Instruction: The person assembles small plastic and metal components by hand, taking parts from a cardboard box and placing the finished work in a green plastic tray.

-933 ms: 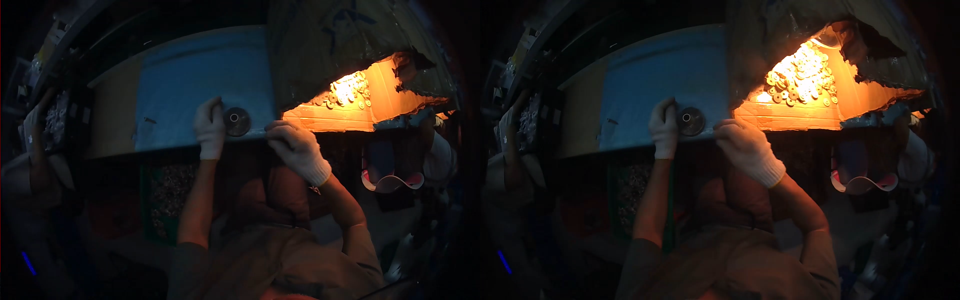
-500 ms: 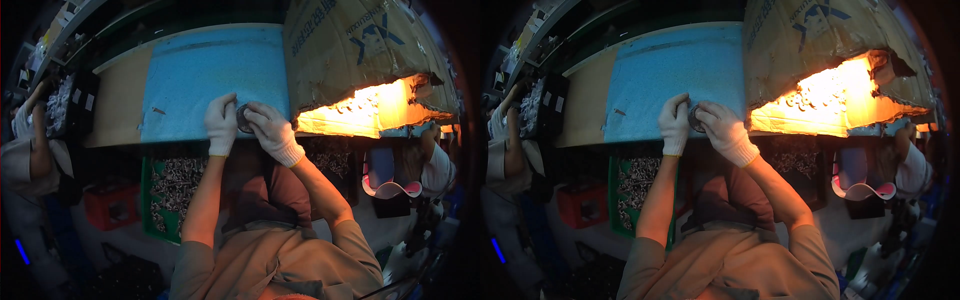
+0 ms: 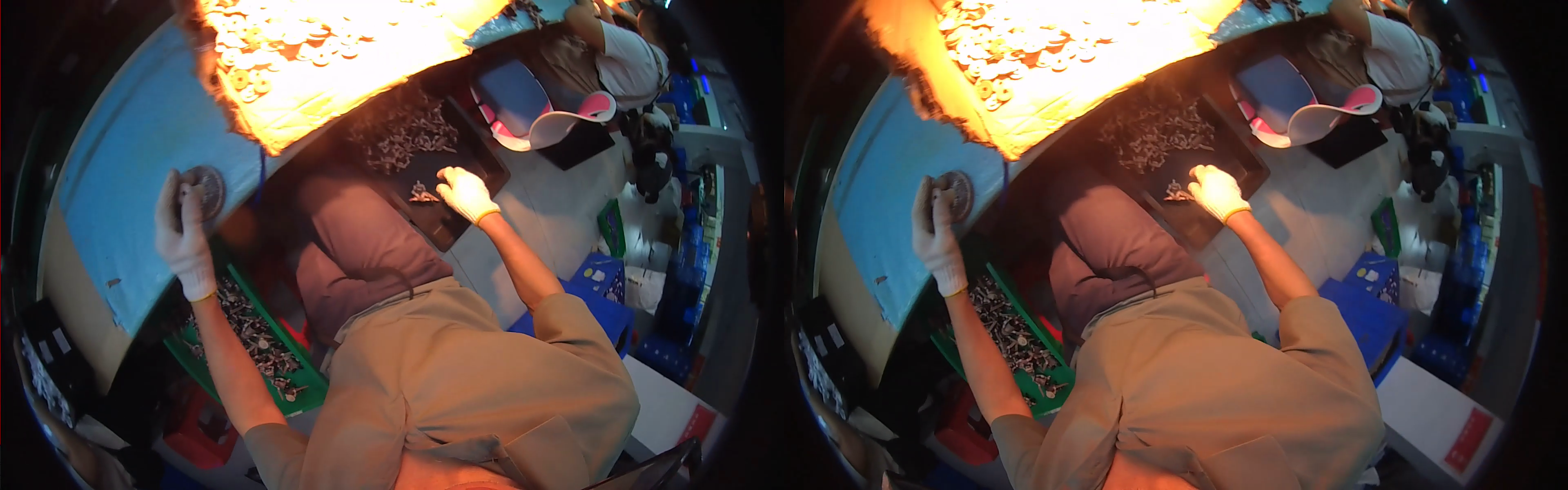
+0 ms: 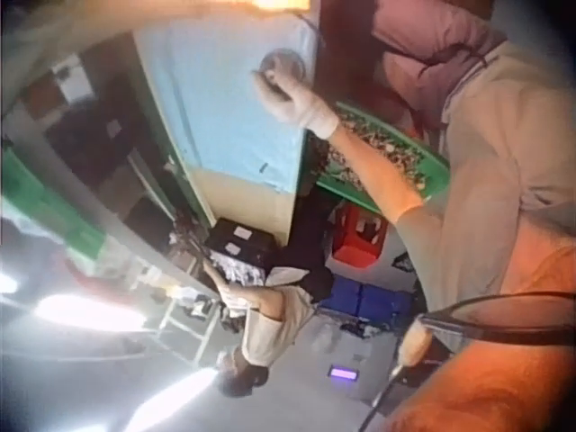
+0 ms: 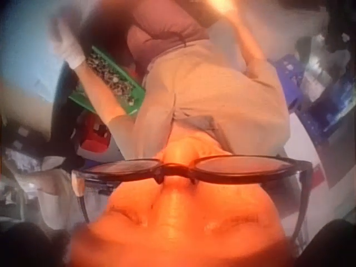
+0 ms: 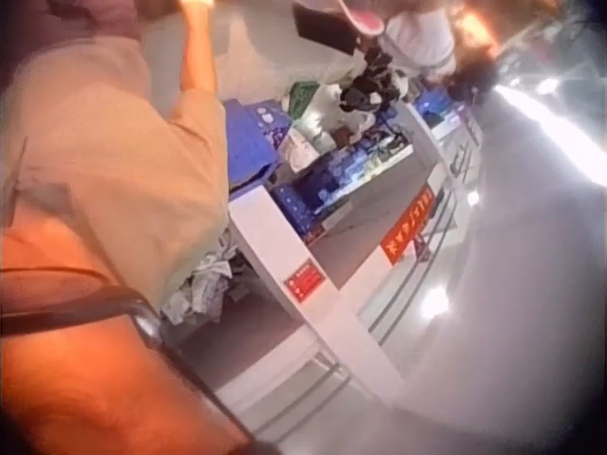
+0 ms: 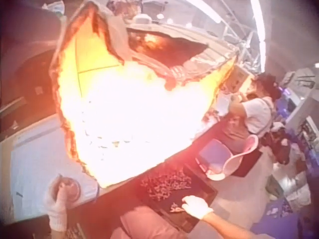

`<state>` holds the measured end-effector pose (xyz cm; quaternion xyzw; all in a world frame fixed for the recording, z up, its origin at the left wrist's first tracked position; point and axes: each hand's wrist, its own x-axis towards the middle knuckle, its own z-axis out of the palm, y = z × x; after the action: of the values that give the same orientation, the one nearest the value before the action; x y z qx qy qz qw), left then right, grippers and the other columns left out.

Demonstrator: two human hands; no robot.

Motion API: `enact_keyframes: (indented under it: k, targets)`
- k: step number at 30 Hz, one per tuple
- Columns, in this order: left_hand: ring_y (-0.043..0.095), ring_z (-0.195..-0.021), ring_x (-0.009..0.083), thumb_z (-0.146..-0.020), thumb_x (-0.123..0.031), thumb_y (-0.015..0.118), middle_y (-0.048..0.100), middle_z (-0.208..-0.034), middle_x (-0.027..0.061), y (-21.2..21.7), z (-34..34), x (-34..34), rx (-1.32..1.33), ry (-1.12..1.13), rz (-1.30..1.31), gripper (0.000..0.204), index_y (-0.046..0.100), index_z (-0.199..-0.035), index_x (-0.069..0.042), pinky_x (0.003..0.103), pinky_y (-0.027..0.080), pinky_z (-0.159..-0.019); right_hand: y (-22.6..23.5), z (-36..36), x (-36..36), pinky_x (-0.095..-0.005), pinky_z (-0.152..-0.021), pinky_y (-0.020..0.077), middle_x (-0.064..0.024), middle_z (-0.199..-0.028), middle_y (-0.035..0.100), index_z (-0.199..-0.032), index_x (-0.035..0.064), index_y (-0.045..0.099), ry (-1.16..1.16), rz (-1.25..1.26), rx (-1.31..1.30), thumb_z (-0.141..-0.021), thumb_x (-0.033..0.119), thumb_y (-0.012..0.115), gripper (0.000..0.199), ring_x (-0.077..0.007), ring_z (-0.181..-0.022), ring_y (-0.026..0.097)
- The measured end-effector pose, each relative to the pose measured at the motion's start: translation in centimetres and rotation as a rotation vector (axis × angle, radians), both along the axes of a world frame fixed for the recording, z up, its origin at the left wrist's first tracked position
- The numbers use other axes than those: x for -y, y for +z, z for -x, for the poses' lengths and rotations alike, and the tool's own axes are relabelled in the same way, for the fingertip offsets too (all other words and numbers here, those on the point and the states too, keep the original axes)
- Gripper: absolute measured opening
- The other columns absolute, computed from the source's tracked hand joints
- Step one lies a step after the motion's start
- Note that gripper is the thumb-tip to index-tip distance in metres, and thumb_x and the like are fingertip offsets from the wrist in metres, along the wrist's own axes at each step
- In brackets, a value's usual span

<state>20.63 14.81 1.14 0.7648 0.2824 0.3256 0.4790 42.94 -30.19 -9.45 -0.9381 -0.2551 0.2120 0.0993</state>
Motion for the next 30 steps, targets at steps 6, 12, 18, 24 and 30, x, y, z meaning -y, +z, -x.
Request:
enact_keyframes:
  k: [6,12,18,24,30]
  targets:
    - [0.065,-0.106,0.0128,-0.102,-0.013,0.067,0.073,-0.119,0.0112,-0.5,-0.8,1.1,-0.014,0.024,0.039,0.041,0.060,-0.138,0.005,0.028,0.052,-0.096,-2.0,2.8,-0.1,-0.0491,-0.094,0.0530,-0.0181,-0.120,0.063,-0.128,0.0072,0.062,0.138,-0.025,0.056,-0.086,0.025,0.075,0.048,-0.0391,-0.110,0.063]
    - [0.067,-0.103,0.0164,-0.101,-0.015,0.069,0.073,-0.117,0.0130,0.0,0.1,0.6,-0.086,0.088,-0.068,0.036,0.066,-0.133,0.002,0.031,0.054,-0.095,-7.0,2.8,-2.2,-0.0499,-0.089,0.0539,-0.0205,-0.105,0.064,-0.114,0.0035,0.063,0.322,0.139,0.030,-0.086,0.022,0.076,0.036,-0.0390,-0.102,0.065]
    - [0.070,-0.096,0.0252,-0.090,-0.014,0.076,0.073,-0.111,0.0150,-0.4,-0.6,0.0,-0.069,0.037,-0.241,0.034,0.071,-0.121,-0.001,0.036,0.055,-0.088,-4.2,-1.5,0.2,-0.0323,-0.068,0.0577,-0.0174,-0.112,0.068,-0.139,-0.0048,0.052,-0.464,-0.624,-0.977,-0.097,0.024,0.068,0.053,-0.0205,-0.075,0.068]
    - [0.069,-0.105,0.0340,-0.080,-0.021,0.082,0.072,-0.117,0.0176,-0.2,-0.4,-0.2,-0.016,0.035,-0.374,0.044,0.072,-0.118,-0.002,0.041,0.052,-0.094,10.8,2.2,-11.5,-0.0261,-0.066,0.0555,-0.0127,-0.112,0.070,-0.143,0.0019,0.050,-0.255,-0.813,-1.138,-0.102,0.015,0.061,0.044,-0.0145,-0.080,0.067]
    - [0.067,-0.109,0.0340,-0.084,-0.024,0.079,0.072,-0.118,0.0143,0.2,0.0,-0.2,-0.045,0.047,-0.335,0.038,0.073,-0.116,-0.005,0.042,0.050,-0.097,19.9,8.2,-28.2,-0.0349,-0.074,0.0571,-0.0147,-0.090,0.072,-0.134,-0.0011,0.056,0.249,-0.784,-0.597,-0.103,0.027,0.060,0.042,-0.0214,-0.088,0.073]
